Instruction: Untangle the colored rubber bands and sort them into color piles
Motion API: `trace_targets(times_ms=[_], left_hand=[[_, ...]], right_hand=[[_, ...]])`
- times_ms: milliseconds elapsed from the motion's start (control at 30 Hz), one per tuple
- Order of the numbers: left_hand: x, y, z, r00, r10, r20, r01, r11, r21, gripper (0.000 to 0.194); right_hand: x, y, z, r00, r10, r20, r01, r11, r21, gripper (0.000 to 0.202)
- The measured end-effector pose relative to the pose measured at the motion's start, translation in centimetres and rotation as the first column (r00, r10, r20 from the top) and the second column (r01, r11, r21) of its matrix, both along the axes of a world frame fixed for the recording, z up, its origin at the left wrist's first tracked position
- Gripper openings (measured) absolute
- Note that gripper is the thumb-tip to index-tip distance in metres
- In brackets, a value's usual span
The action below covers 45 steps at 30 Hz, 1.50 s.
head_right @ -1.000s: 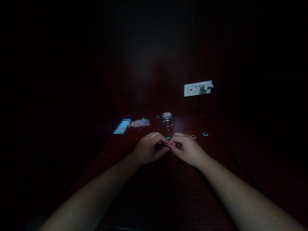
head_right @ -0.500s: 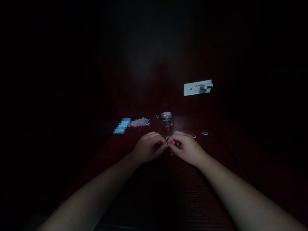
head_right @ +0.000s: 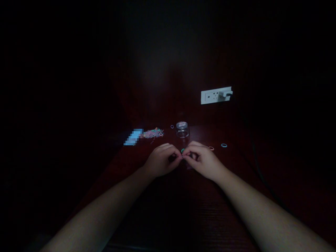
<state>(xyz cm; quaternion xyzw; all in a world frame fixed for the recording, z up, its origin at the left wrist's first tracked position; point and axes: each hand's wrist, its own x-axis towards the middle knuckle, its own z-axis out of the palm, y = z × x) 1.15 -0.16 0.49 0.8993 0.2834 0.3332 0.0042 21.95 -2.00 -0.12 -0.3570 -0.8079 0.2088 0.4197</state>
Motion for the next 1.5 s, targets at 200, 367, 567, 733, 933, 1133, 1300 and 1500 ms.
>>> trace_targets(times_ms=[200, 367, 567, 733, 933, 1133, 1300, 1500], left_hand=[[0.1, -0.1, 0.1, 1.0, 0.002, 0.017, -0.002, 1.0, -0.007, 0.007], [0.0, -0.1, 0.1, 1.0, 0.0, 0.022, 0.0, 1.0, -0.016, 0.007], [-0.1, 0.0, 0.1, 0.999, -0.019, 0.031, 0.019, 1.0, -0.01, 0.007], [-0.2, -0.1, 0.2, 1.0, -0.003, 0.03, 0.003, 1.0, -0.015, 0.01], [-0.3, 0.1, 0.1, 0.999, -0.024, 0.027, 0.024, 1.0, -0.014, 0.016], [-0.6, 0.2, 0.2, 1.0, 0.002, 0.031, -0.002, 1.0, -0.016, 0.019], [-0.5, 0.0, 0.2, 0.998, 0.011, 0.061, -0.01, 1.0, -0.016, 0.015], [-0.1, 0.1, -0.1, 0.999, 0.008, 0.039, -0.008, 1.0, -0.017, 0.012]], right_hand=[[-0.1, -0.1, 0.1, 0.999, 0.004, -0.04, -0.005, 1.0, -0.025, 0.014], [-0.2, -0.2, 0.3, 0.999, -0.005, -0.048, 0.004, 1.0, -0.028, 0.015], [-0.2, -0.2, 0.3, 0.999, -0.014, -0.038, 0.013, 0.999, -0.032, 0.013], [-0.4, -0.5, 0.5, 0.999, -0.033, -0.016, 0.033, 0.999, -0.035, 0.013], [0.0, -0.3, 0.7, 0.996, -0.078, 0.042, 0.08, 0.996, -0.048, 0.015], [0.8, 0.1, 0.8, 0.993, -0.108, 0.053, 0.106, 0.994, 0.031, 0.015], [0.9, 0.2, 0.7, 0.996, -0.079, 0.048, 0.077, 0.997, 0.032, 0.015], [0.5, -0.1, 0.7, 0.995, -0.035, 0.095, 0.036, 0.999, -0.015, 0.017]])
